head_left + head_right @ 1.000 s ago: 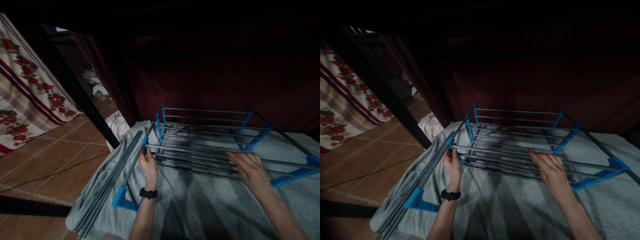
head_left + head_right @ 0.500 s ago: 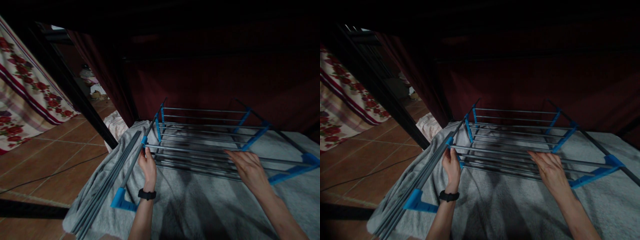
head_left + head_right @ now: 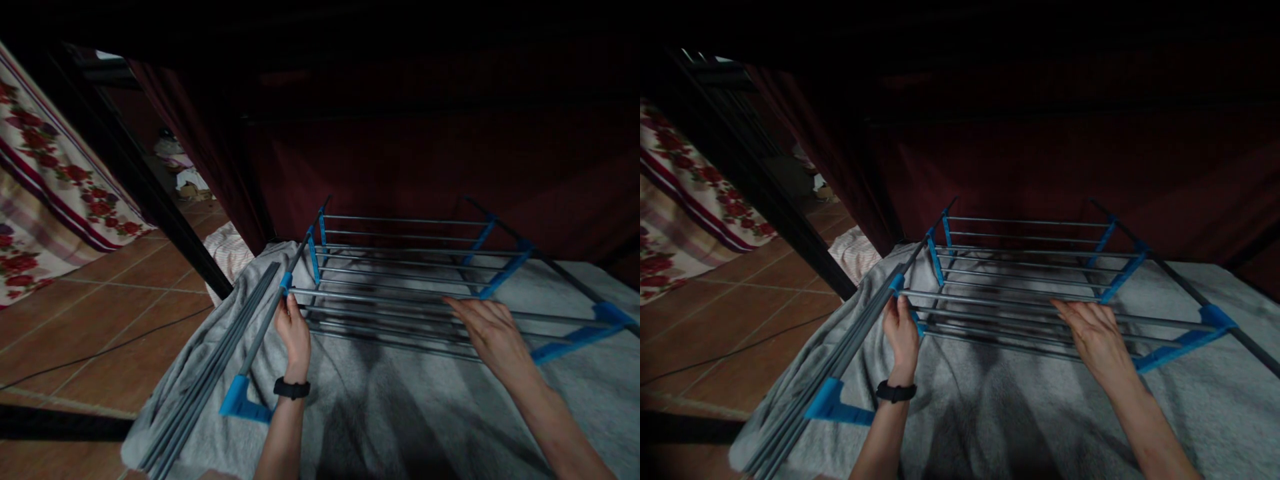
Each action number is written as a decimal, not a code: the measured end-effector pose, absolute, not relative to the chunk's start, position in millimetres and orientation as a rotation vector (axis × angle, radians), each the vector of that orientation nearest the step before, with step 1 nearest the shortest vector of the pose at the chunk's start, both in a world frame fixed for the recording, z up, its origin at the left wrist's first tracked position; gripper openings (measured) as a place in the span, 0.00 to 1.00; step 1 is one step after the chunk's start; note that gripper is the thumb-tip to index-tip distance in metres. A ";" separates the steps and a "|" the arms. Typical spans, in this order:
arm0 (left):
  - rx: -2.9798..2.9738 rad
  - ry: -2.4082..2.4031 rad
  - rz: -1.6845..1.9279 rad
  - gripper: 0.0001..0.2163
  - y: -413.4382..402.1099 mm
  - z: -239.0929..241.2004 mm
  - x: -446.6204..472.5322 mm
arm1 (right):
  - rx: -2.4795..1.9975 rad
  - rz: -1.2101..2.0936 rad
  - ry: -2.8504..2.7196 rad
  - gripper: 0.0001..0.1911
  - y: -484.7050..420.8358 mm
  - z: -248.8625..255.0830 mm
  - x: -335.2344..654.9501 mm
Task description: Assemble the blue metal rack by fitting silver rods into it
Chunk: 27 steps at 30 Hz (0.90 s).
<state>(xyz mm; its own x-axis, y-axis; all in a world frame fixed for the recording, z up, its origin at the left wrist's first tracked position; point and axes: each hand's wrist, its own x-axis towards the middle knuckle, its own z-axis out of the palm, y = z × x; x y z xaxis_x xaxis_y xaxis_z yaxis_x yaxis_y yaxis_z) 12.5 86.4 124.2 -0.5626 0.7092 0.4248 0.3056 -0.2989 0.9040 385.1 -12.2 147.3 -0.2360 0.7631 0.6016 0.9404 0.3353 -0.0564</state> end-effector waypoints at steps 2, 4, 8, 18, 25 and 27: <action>1.292 1.653 1.929 0.20 85.8 124.6 12.3 | -1.488 -0.430 -2.066 0.23 -12.0 148.0 385.1; 1.299 1.667 1.929 0.20 85.6 124.6 11.9 | -1.493 -0.418 -2.072 0.23 -11.4 148.1 385.9; 1.281 1.691 1.948 0.21 86.9 123.5 11.0 | -1.507 -0.403 -2.088 0.24 -10.5 147.5 388.2; 1.230 1.661 1.959 0.22 88.3 122.1 11.8 | -1.477 -0.398 -2.123 0.24 -9.1 148.0 390.9; 1.224 1.642 1.954 0.22 87.2 122.8 11.6 | -1.457 -0.403 -2.144 0.24 -7.7 147.8 392.4; 1.209 1.638 1.957 0.21 87.0 123.3 11.4 | -1.453 -0.400 -2.148 0.24 -7.2 148.0 392.9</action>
<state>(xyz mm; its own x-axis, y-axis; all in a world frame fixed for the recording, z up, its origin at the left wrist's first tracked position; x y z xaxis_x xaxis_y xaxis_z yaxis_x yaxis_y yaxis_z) 11.4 87.0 123.3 -0.5924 0.7007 0.3975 0.2679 -0.2940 0.9175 392.9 -7.2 148.0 -0.2958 0.7719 0.5627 0.9227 0.3834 -0.0410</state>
